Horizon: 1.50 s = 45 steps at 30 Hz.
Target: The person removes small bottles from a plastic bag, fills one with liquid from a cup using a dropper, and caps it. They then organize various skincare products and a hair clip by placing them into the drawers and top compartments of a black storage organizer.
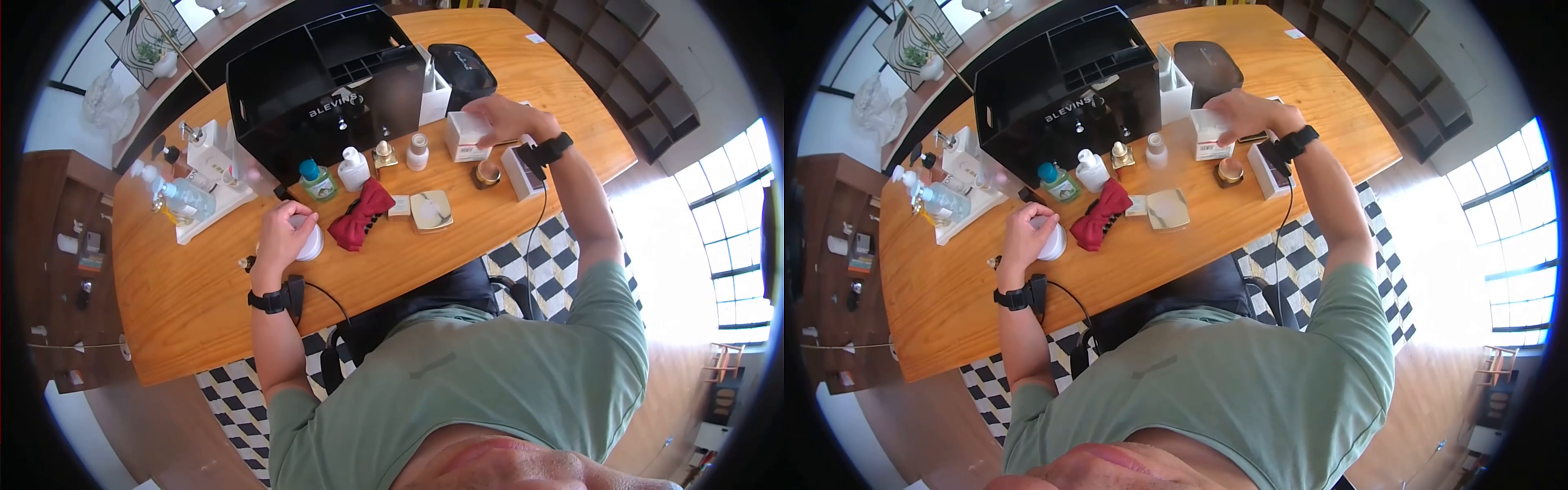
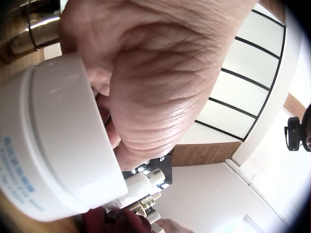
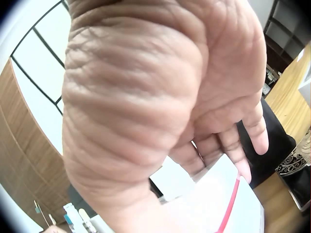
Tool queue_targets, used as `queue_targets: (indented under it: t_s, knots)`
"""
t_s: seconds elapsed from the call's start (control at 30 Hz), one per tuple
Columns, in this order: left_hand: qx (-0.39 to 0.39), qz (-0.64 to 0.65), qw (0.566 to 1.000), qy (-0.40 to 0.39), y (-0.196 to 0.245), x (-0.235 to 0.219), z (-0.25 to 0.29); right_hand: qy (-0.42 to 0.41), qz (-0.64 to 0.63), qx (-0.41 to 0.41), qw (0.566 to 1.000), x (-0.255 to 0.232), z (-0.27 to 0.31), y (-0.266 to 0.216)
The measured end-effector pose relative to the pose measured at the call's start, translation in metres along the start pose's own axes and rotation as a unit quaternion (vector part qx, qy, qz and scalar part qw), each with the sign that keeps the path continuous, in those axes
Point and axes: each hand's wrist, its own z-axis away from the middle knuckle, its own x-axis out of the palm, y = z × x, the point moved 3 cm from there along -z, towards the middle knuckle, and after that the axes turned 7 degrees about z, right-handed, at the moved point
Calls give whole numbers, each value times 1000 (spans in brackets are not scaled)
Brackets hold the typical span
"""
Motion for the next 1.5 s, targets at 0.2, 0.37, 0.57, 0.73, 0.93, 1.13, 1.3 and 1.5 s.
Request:
queue_targets:
  t_s: [0.2, 0.37, 0.57, 0.73, 0.93, 1.13, 1.3, 1.5]
  knots:
    - [-1, 8, 1000, -9, 3, 2, -1, 19, -262, 45, 964, -23, 17, 10]
    - [-2, 3, 1000, -7, 4, 2, -1, 67, -324, 38, 943, -39, 26, -8]
    - [-14, 0, 1000, -9, 1, 1, -1, 65, -417, -79, 903, -30, 19, -2]
    - [-13, 0, 1000, -2, 0, 1, 0, 95, -659, -93, 741, -13, 22, 4]
    - [12, 2, 1000, 11, -4, 1, 1, 125, -619, -97, 769, -24, 23, -12]
    - [8, -6, 1000, 15, -6, -1, 2, 169, -503, -146, 835, -71, -4, -60]
    - [19, -11, 1000, 19, -4, -1, 1, 261, -279, -163, 909, -135, -65, -128]
    - [45, -19, 999, 21, -7, -1, 2, 266, -83, -207, 938, -152, -201, -184]
